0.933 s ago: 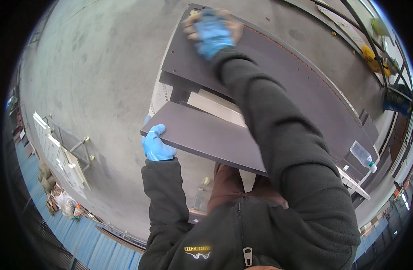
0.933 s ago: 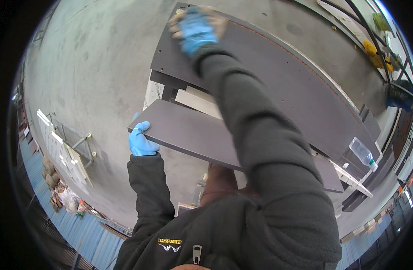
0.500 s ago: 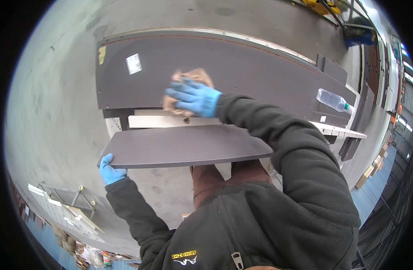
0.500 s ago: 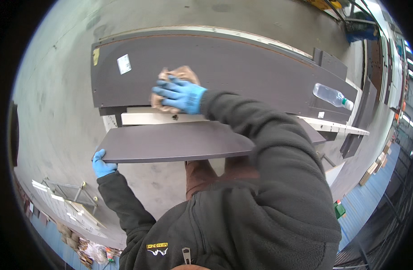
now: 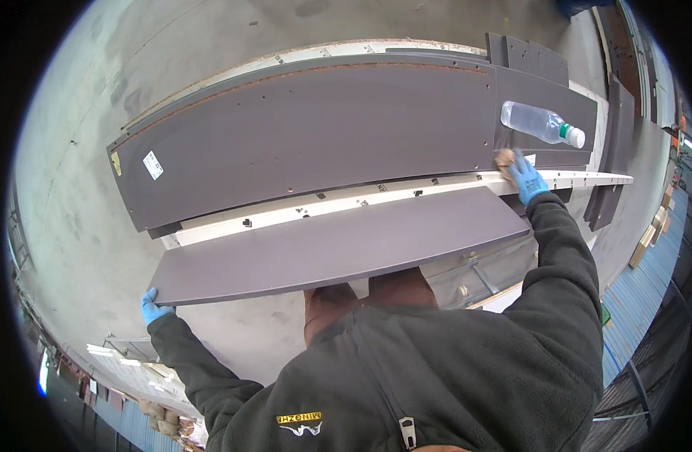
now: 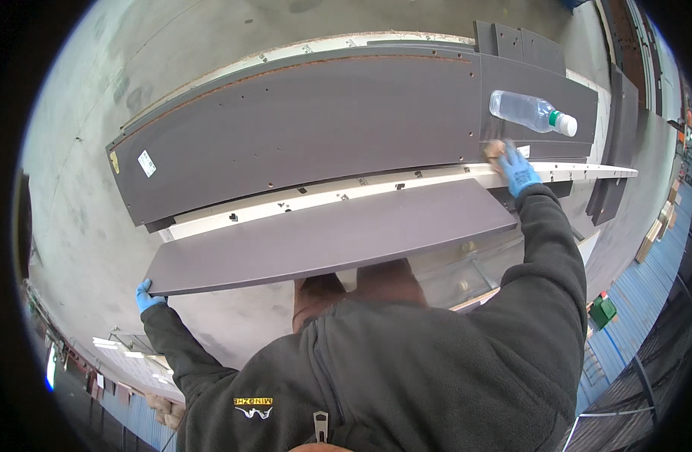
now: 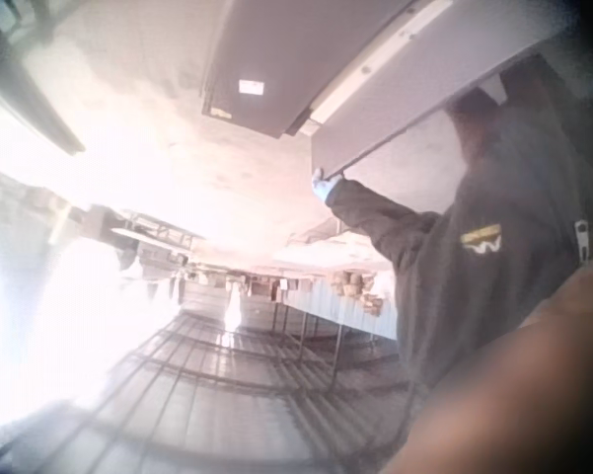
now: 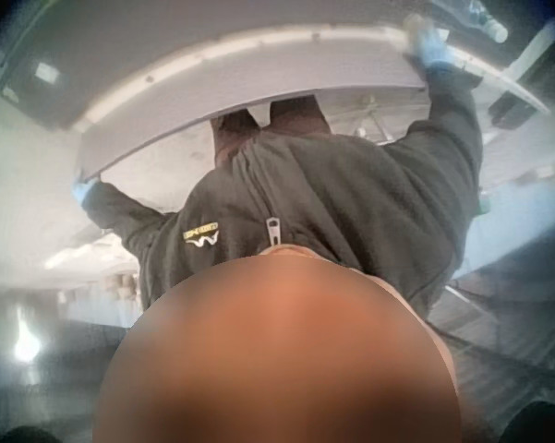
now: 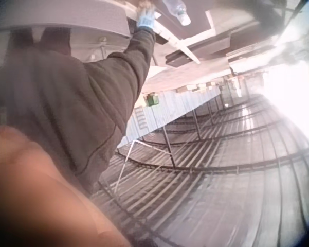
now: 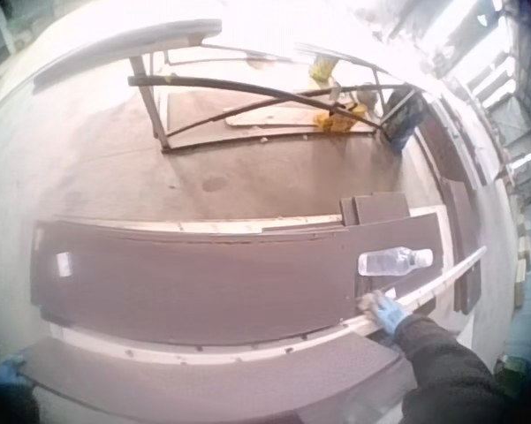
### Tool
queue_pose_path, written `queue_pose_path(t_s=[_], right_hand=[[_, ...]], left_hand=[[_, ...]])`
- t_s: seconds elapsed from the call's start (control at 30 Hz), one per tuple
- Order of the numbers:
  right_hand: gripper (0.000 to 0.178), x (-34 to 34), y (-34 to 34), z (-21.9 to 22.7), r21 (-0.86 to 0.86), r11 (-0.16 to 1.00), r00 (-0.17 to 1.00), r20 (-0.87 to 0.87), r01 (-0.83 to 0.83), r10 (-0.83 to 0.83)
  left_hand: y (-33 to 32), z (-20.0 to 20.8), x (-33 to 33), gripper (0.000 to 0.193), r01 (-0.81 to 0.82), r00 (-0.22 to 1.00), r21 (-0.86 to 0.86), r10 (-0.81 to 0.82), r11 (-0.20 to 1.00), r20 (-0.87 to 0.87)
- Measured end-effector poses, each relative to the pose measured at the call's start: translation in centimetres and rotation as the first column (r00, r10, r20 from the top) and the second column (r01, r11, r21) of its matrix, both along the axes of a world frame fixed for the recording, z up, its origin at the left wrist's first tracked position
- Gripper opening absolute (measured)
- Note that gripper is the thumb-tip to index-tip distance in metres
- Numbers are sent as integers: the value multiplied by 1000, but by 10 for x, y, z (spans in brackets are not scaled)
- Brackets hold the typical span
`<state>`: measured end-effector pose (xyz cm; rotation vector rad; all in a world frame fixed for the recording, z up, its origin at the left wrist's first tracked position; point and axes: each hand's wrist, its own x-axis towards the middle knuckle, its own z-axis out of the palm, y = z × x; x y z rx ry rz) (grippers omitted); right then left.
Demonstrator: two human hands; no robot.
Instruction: The person wipes the surface of large dark panels with a cloth, then flips each panel to wipe the other side. The person repeats this process for multiple panels, stacking them on a metal rack after cleaning.
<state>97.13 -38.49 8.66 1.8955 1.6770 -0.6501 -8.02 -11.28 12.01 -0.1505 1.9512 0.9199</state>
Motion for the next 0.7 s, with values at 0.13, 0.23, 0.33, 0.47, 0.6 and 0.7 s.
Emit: queue_pose_path(t_s=[0.13,0.23,0.33,0.47,0.6,0.7], right_hand=[[49,18,-65,-1,176,920,933,22,349,-359],[44,10,-99,-23,351,86,284,-566,932,-774],[45,4,-123,-44,90,-270,-120,-732,959,-670],[44,-6,-135,-65,-413,-282,-500,-722,866,-479],[45,-26,-131,-61,-831,-114,-814,-490,544,-310],[47,-41,-119,-38,-673,-226,-701,-610,704,-370]], left_hand=[[3,2,-5,48,42,999,-15,-42,999,24],[-1,3,-4,47,77,996,-8,-77,997,-40],[-5,2,1,46,99,992,16,-97,995,-79],[-5,5,8,45,67,998,22,-67,997,-1],[-15,22,5,48,43,996,102,-50,994,73],[-28,40,-4,52,-16,993,183,-7,983,120]])
